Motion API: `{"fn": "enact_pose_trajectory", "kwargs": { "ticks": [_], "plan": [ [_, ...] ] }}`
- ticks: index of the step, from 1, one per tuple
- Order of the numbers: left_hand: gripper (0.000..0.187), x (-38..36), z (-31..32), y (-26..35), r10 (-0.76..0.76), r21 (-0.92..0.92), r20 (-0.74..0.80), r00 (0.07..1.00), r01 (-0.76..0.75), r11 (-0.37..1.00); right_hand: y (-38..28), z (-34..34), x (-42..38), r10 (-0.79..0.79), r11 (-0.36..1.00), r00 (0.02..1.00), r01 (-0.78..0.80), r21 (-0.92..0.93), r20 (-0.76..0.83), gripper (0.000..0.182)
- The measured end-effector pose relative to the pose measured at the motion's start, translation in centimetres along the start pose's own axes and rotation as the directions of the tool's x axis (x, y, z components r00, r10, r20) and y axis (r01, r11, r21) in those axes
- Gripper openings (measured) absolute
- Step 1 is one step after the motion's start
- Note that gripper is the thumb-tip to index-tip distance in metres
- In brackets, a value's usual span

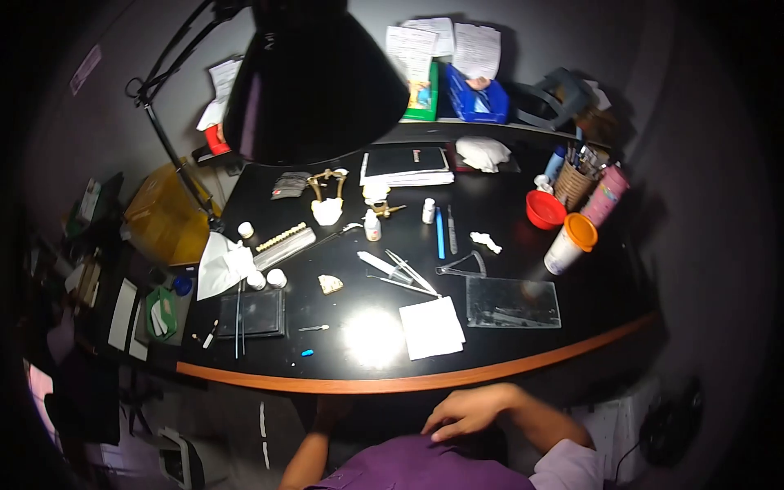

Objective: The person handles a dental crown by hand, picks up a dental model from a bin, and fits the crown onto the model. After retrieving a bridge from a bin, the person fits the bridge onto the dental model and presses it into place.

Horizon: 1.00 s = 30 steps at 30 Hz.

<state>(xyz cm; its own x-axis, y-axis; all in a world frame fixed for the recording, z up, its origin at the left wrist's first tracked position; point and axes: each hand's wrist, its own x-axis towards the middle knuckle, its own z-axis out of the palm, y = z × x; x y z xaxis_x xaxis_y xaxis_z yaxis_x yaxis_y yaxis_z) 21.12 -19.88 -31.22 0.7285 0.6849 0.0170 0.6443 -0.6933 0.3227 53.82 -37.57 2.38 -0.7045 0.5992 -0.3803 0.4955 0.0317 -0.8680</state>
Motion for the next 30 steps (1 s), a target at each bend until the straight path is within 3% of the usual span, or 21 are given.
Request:
{"fn": "enact_pose_trajectory", "kwargs": {
  "ticks": [1, 3, 5, 7, 10, 13, 16, 18, 20, 21, 22, 24, 25, 27, 28, 30],
  "plan": [
    [0.051, -0.3, -0.8, 0.3, -0.037, 0.032, 0.072, 0.997, 0.035, 0.999, -2.0, -1.5, -2.1, -0.070, 0.997, 0.994, 0.072, 0.024, -0.088, 0.044],
    [0.053, -0.9, -0.2, -0.5, -0.006, -0.131, 0.031, 0.999, 0.010, 0.991, -5.3, -4.8, -5.9, -0.079, 0.994, 0.956, 0.056, -0.090, -0.284, 0.034],
    [0.056, -1.7, -0.2, -0.8, -0.017, -0.208, -0.053, 0.998, 0.006, 0.978, -8.4, -7.8, -8.9, 0.048, 0.991, 0.872, -0.103, -0.087, -0.486, 0.029],
    [0.062, -2.4, -1.7, -0.4, -0.049, -0.200, -0.181, 0.982, 0.012, 0.980, -10.5, -10.6, -11.0, 0.022, 0.958, 0.784, -0.195, -0.212, -0.620, 0.026],
    [0.072, -4.0, -4.4, 0.4, -0.164, 0.142, -0.450, 0.878, 0.252, 0.957, -11.0, -13.8, -12.7, -0.044, 0.922, 0.702, -0.246, -0.300, -0.711, 0.025],
    [0.086, -6.3, -1.8, -2.4, -0.211, 0.126, -0.437, 0.875, 0.292, 0.948, -11.7, -15.9, -12.3, -0.074, 0.913, 0.674, -0.250, -0.321, -0.735, 0.025],
    [0.082, -6.8, -1.0, -3.2, -0.260, 0.147, -0.459, 0.849, 0.361, 0.921, -12.0, -17.2, -10.9, -0.157, 0.886, 0.722, -0.199, -0.420, -0.674, 0.027],
    [0.075, -6.9, -2.3, -2.6, -0.377, 0.013, -0.349, 0.858, 0.407, 0.913, -11.4, -17.3, -9.7, -0.163, 0.904, 0.741, -0.153, -0.399, -0.652, 0.030],
    [0.077, -6.8, -3.9, -2.6, -0.366, 0.059, -0.254, 0.896, 0.392, 0.918, -10.5, -17.2, -8.8, -0.235, 0.852, 0.789, -0.114, -0.511, -0.568, 0.033],
    [0.078, -6.8, -3.2, -3.8, -0.219, 0.078, -0.378, 0.899, 0.267, 0.960, -10.3, -17.0, -8.6, -0.181, 0.839, 0.817, -0.162, -0.519, -0.547, 0.035],
    [0.078, -6.6, -3.7, -4.9, -0.096, 0.113, -0.396, 0.913, 0.152, 0.982, -10.3, -16.9, -8.6, -0.101, 0.835, 0.842, -0.217, -0.505, -0.530, 0.036],
    [0.075, -6.2, -4.5, -4.5, -0.177, -0.089, -0.431, 0.885, 0.153, 0.984, -9.1, -17.0, -9.0, -0.154, 0.784, 0.845, -0.211, -0.584, -0.512, 0.037],
    [0.074, -6.2, -4.9, -4.4, -0.197, -0.081, -0.422, 0.885, 0.180, 0.980, -9.2, -17.1, -9.5, -0.062, 0.822, 0.847, -0.256, -0.508, -0.528, 0.039],
    [0.073, -6.0, -5.2, -4.6, -0.226, -0.063, -0.404, 0.887, 0.219, 0.974, -9.3, -17.8, -10.5, -0.072, 0.798, 0.843, -0.273, -0.538, -0.533, 0.040],
    [0.089, -6.1, -5.5, -5.4, -0.278, -0.002, -0.235, 0.931, 0.285, 0.958, -9.2, -18.0, -11.1, -0.074, 0.784, 0.839, -0.285, -0.551, -0.539, 0.040],
    [0.089, -6.3, -5.6, -5.9, -0.304, 0.032, -0.215, 0.928, 0.318, 0.948, -9.0, -18.3, -12.1, -0.071, 0.781, 0.812, -0.317, -0.539, -0.580, 0.040]
  ]
}}
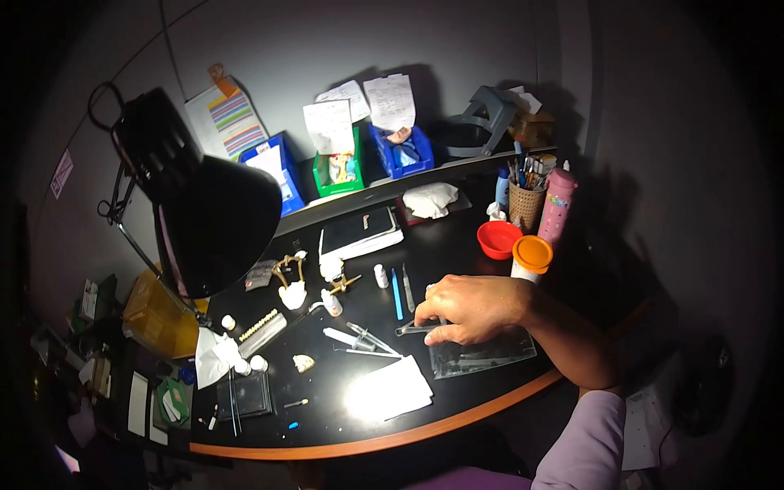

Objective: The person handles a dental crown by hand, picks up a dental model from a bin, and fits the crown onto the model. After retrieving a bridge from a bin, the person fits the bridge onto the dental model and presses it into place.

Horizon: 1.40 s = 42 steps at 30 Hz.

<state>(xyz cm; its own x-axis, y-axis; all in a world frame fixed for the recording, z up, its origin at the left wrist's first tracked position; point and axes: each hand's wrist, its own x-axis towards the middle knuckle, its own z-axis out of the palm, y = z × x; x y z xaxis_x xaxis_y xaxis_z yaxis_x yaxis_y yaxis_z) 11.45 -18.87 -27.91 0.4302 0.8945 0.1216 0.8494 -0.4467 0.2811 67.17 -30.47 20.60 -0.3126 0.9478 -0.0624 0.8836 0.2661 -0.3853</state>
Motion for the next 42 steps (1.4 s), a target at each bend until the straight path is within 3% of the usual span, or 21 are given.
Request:
{"fn": "enact_pose_trajectory", "kwargs": {
  "ticks": [7, 12, 16, 21, 27, 31, 32, 34, 37, 38, 40, 41, 42],
  "plan": [
    [0.088, 1.7, -0.8, 0.0, -0.006, 0.030, -0.025, 1.000, 0.007, 1.000, 0.1, -3.1, 0.5, 0.122, 0.990, 0.992, -0.124, -0.069, -0.036, 0.039],
    [0.087, 1.2, -0.8, -0.3, -0.016, 0.058, -0.024, 1.000, 0.018, 0.998, 2.7, -4.6, 2.9, 0.052, 0.991, 0.990, -0.068, -0.119, -0.132, 0.036],
    [0.087, 0.5, -0.1, -0.9, -0.009, 0.085, -0.018, 1.000, 0.011, 0.996, 2.6, -5.1, 4.6, 0.168, 0.969, 0.984, -0.177, -0.175, -0.062, 0.037],
    [0.087, 0.1, 0.3, -1.3, -0.009, 0.105, -0.026, 1.000, 0.011, 0.994, 2.0, -4.4, 5.8, 0.281, 0.956, 0.959, -0.274, -0.104, 0.049, 0.037],
    [0.086, -1.3, 1.1, -2.0, -0.020, 0.145, -0.039, 0.999, 0.025, 0.989, 4.2, -4.4, 6.6, 0.182, 0.969, 0.983, -0.182, -0.168, -0.016, 0.038],
    [0.086, -2.5, 2.7, -3.7, 0.041, 0.268, -0.058, 0.997, -0.023, 0.963, 5.1, -4.7, 7.1, 0.133, 0.974, 0.989, -0.141, -0.176, -0.059, 0.037],
    [0.086, -2.7, 3.0, -4.0, 0.029, 0.306, -0.042, 0.999, -0.014, 0.952, 4.4, -5.1, 7.2, 0.152, 0.971, 0.987, -0.158, -0.180, -0.042, 0.037],
    [0.094, -1.4, -1.6, 1.7, -0.326, 0.203, 0.177, 0.929, 0.290, 0.935, 4.2, -5.4, 7.7, 0.195, 0.965, 0.981, -0.195, -0.173, -0.014, 0.036],
    [0.090, -1.5, -2.3, 3.2, -0.391, 0.212, 0.149, 0.908, 0.357, 0.910, 4.9, -5.7, 8.3, 0.158, 0.965, 0.980, -0.179, -0.190, -0.123, 0.030],
    [0.089, -1.0, -2.6, 4.0, -0.412, 0.223, 0.155, 0.898, 0.374, 0.900, 5.7, -5.9, 8.6, 0.123, 0.961, 0.968, -0.171, -0.219, -0.217, 0.024],
    [0.088, -0.6, -3.6, 5.6, -0.449, 0.220, 0.133, 0.884, 0.415, 0.883, 7.9, -6.9, 9.7, 0.326, 0.876, 0.855, -0.434, -0.211, -0.404, 0.019],
    [0.091, -0.2, -4.2, 6.1, -0.450, 0.218, 0.126, 0.884, 0.418, 0.882, 8.8, -7.4, 10.5, 0.447, 0.809, 0.703, -0.581, -0.085, -0.553, 0.022],
    [0.089, -0.5, -4.2, 6.2, -0.465, 0.219, 0.108, 0.879, 0.435, 0.873, 11.1, -8.0, 11.2, 0.466, 0.763, 0.589, -0.646, -0.038, -0.661, 0.025]
  ]
}}
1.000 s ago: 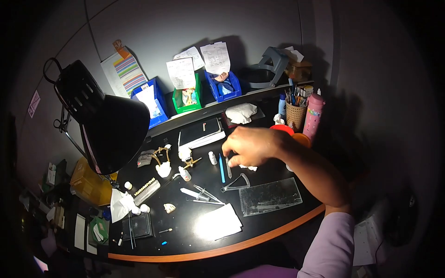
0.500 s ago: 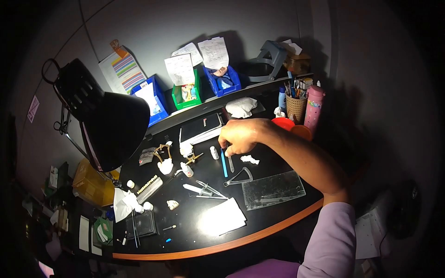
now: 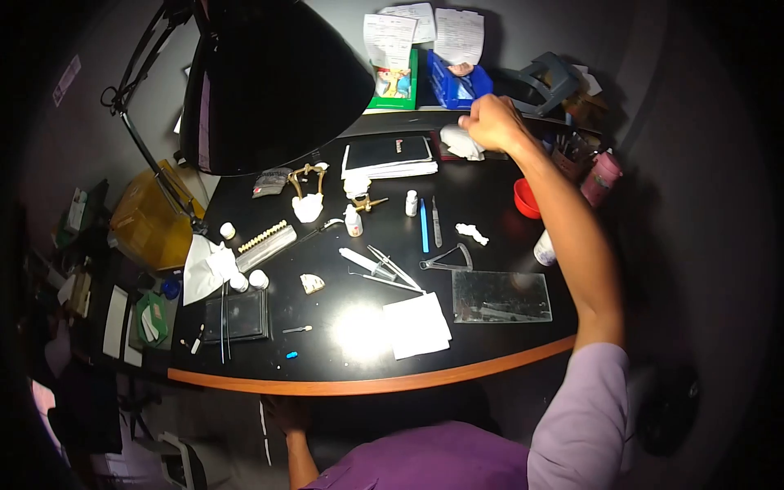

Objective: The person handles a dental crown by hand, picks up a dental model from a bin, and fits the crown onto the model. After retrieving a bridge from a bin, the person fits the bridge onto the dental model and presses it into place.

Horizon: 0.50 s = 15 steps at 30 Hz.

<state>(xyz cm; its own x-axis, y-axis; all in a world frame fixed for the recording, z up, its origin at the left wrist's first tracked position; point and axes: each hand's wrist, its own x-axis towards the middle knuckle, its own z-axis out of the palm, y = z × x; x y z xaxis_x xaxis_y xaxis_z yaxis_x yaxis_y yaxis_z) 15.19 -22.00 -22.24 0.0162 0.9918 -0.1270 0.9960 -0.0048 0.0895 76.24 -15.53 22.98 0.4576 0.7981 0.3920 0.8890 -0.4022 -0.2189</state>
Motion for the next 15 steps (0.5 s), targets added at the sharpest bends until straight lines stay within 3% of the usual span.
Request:
{"fn": "enact_pose_trajectory", "kwargs": {
  "ticks": [3, 6, 8, 9, 12, 13, 14, 15],
  "plan": [
    [0.084, 0.2, 0.0, -0.2, 0.026, -0.013, -0.095, 0.995, -0.027, 1.000, 2.2, 4.0, 3.5, 0.073, 0.997, 0.946, -0.075, 0.004, -0.315, 0.025],
    [0.081, 0.7, 0.8, -1.3, 0.047, -0.099, -0.124, 0.991, -0.060, 0.993, 2.5, 8.9, 6.0, 0.131, 0.986, 0.832, -0.054, 0.157, -0.538, 0.042],
    [0.078, 0.5, 0.4, -1.2, 0.064, -0.120, -0.198, 0.978, -0.089, 0.989, -0.3, 9.0, 5.3, 0.242, 0.967, 0.798, -0.150, 0.207, -0.553, 0.053],
    [0.066, 0.1, -0.4, -0.9, 0.101, -0.061, -0.220, 0.970, -0.117, 0.991, -1.8, 9.0, 4.7, 0.296, 0.953, 0.776, -0.195, 0.233, -0.557, 0.059],
    [0.066, 0.1, 0.5, -1.0, 0.064, -0.083, -0.232, 0.971, -0.085, 0.993, -3.1, 10.3, 5.8, 0.321, 0.932, 0.650, -0.344, 0.110, -0.688, 0.077],
    [0.075, 0.7, 1.3, -1.4, 0.056, -0.125, -0.232, 0.971, -0.087, 0.988, -2.9, 10.5, 6.5, 0.366, 0.917, 0.658, -0.375, 0.135, -0.659, 0.078],
    [0.075, 1.1, 2.2, -1.9, 0.139, 0.016, -0.199, 0.970, -0.139, 0.990, -2.4, 10.6, 7.0, 0.410, 0.899, 0.665, -0.409, 0.154, -0.625, 0.080],
    [0.076, 0.9, 1.5, -1.5, 0.100, 0.004, -0.167, 0.981, -0.100, 0.995, -1.6, 10.3, 7.4, 0.468, 0.879, 0.708, -0.434, 0.197, -0.530, 0.081]
  ]
}}
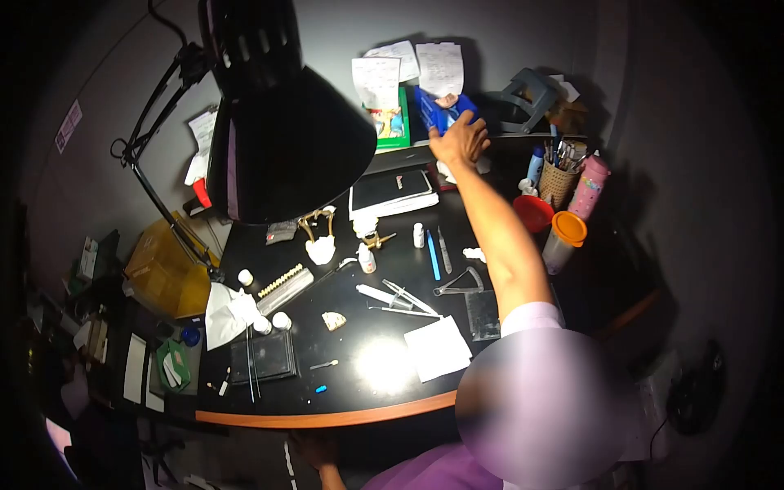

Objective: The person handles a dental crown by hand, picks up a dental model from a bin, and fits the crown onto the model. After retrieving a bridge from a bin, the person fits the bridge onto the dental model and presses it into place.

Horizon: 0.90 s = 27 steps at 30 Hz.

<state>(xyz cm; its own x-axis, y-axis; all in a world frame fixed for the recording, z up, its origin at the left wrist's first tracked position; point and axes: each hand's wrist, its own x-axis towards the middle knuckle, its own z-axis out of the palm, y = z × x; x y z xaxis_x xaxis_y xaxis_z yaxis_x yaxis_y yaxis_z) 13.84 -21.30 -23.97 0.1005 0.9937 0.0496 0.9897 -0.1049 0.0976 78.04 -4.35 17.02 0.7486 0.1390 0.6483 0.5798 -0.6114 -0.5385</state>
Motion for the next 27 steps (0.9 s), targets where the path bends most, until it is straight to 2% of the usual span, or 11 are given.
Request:
{"fn": "enact_pose_trajectory", "kwargs": {
  "ticks": [1, 4, 7, 14, 17, 19, 21, 23, 24, 25, 27],
  "plan": [
    [0.077, 0.0, -0.7, 0.6, -0.036, -0.008, 0.030, 0.999, 0.036, 0.999, 0.3, -0.4, 0.7, 0.050, 0.999, 0.993, -0.051, 0.012, 0.102, 0.082],
    [0.084, 0.4, 1.8, 0.1, -0.014, 0.014, -0.050, 0.999, 0.014, 1.000, 0.7, -0.5, 1.4, 0.068, 0.998, 0.993, -0.069, 0.007, 0.096, 0.087],
    [0.090, 0.1, 0.9, 0.3, -0.055, -0.040, 0.013, 0.998, 0.056, 0.998, 1.3, -0.9, 1.7, 0.087, 0.996, 0.992, -0.088, 0.004, 0.091, 0.089],
    [0.094, 0.1, 0.5, 0.6, -0.065, -0.039, 0.011, 0.998, 0.065, 0.997, 2.8, -0.7, 2.9, 0.080, 0.996, 0.992, -0.076, -0.038, 0.099, 0.090],
    [0.096, 0.1, 0.0, 0.8, -0.067, -0.065, 0.004, 0.998, 0.067, 0.996, 2.2, -0.1, 1.8, -0.056, 0.998, 0.985, 0.049, -0.041, -0.163, 0.090],
    [0.098, 0.1, 0.4, 0.6, -0.046, -0.063, -0.021, 0.999, 0.044, 0.997, 1.5, -1.0, 1.2, -0.156, 0.984, 0.966, 0.169, 0.048, -0.209, 0.084],
    [0.099, -0.1, 1.9, -0.2, -0.019, -0.009, -0.076, 0.997, 0.018, 1.000, 1.8, 0.7, 2.2, -0.374, 0.788, 0.869, 0.482, 0.382, -0.324, 0.063],
    [0.098, 0.1, 1.5, 0.2, -0.010, 0.021, -0.092, 0.996, 0.012, 1.000, -0.3, -0.6, 1.5, -0.453, 0.775, 0.886, 0.445, 0.448, -0.097, 0.044],
    [0.097, 0.1, 1.6, 0.1, 0.003, 0.050, -0.091, 0.996, 0.001, 0.999, -1.3, -0.3, 1.5, -0.512, 0.756, 0.854, 0.500, 0.424, -0.094, 0.041],
    [0.097, 0.2, 1.9, 0.1, 0.013, 0.079, -0.093, 0.996, -0.006, 0.997, -2.8, -2.0, 0.6, -0.486, 0.797, 0.874, 0.431, 0.424, 0.025, 0.045],
    [0.095, 0.3, 1.5, 0.6, 0.003, 0.085, -0.075, 0.997, 0.004, 0.996, -4.0, -0.7, 0.9, -0.498, 0.816, 0.858, 0.415, 0.403, 0.124, 0.049]
  ]
}}
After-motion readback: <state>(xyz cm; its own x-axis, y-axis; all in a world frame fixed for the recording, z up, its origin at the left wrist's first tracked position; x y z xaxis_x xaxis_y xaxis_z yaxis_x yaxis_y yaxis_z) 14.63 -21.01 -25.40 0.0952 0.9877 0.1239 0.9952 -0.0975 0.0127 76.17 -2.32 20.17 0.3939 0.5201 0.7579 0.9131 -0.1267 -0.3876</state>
